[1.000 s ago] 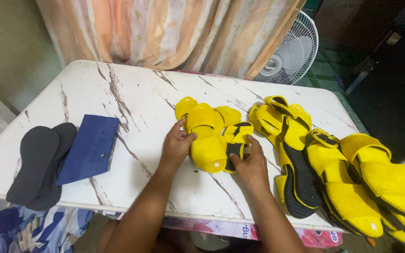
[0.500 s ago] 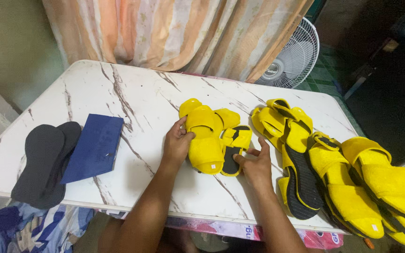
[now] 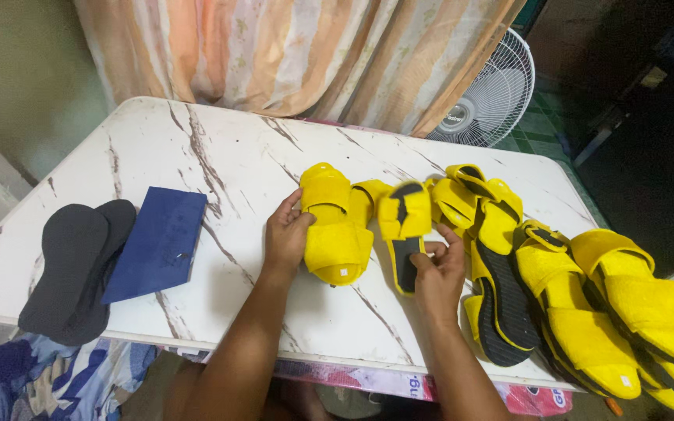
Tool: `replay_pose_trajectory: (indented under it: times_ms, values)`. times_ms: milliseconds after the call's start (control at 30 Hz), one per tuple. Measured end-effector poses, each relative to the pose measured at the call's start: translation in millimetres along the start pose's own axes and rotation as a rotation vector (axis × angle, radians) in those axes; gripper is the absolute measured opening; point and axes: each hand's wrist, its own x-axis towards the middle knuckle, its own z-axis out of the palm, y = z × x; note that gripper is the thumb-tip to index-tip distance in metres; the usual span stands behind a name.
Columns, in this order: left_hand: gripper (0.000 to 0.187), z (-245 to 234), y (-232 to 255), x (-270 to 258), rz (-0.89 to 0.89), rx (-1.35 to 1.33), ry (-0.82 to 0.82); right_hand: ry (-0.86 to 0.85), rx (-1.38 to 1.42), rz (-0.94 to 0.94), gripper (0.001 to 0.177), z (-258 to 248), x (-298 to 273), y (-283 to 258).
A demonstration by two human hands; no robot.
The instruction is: The person assembles yellow slipper sandals by pressing the upper straps onto brown insoles. They handle multiple pairs, checking the fit and alignment of the components. Later, the person applies a substance from a small tin onto a black insole using their fingers.
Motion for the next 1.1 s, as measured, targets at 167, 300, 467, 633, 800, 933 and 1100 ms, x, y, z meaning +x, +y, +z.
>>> replay_pose_trajectory:
  times_ms: [167,300,467,633,800,933,1100]
  values:
    - [0.064,1.2,4.0,-0.4,-0.030,0.015,0.003,-0.041,-0.141,-0.210,0.040,2.5,-0.7,0.4]
    - [0.063,1.6,5.6,-1.9,-0.012,0.040,-0.004,0.050,-0.308,-0.098,0.026,4.8,-6.0,-2.2]
    - [0.064,1.2,8.7,-5.1,-0.028,0.128,0.016,0.085,-0.714,-0.546,0.025,18.1,-16.9,-23.1]
    - [0.065,-1.7,2.2,-1.0,-0.006,0.067,-0.006,-0.167,-0.994,-0.568,0.033,49.6,-20.4,-43.3]
    - [0.056,-10.1,-7.3,4.2,0.056,0.204,0.088,-0.471,-0.673,-0.599,0.048,60.2,-20.3,-53.0]
    - [0.053,-13.2,-8.8,2.4,0.152,0.377,0.104,-0.469,-0.326,-0.452,0.046,53.3,-17.2,-36.5]
    - [0.047,-3.4,10.6,-13.8,0.234,0.457,0.098,-0.430,0.111,-0.223,0.046,40.0,-10.7,-9.1]
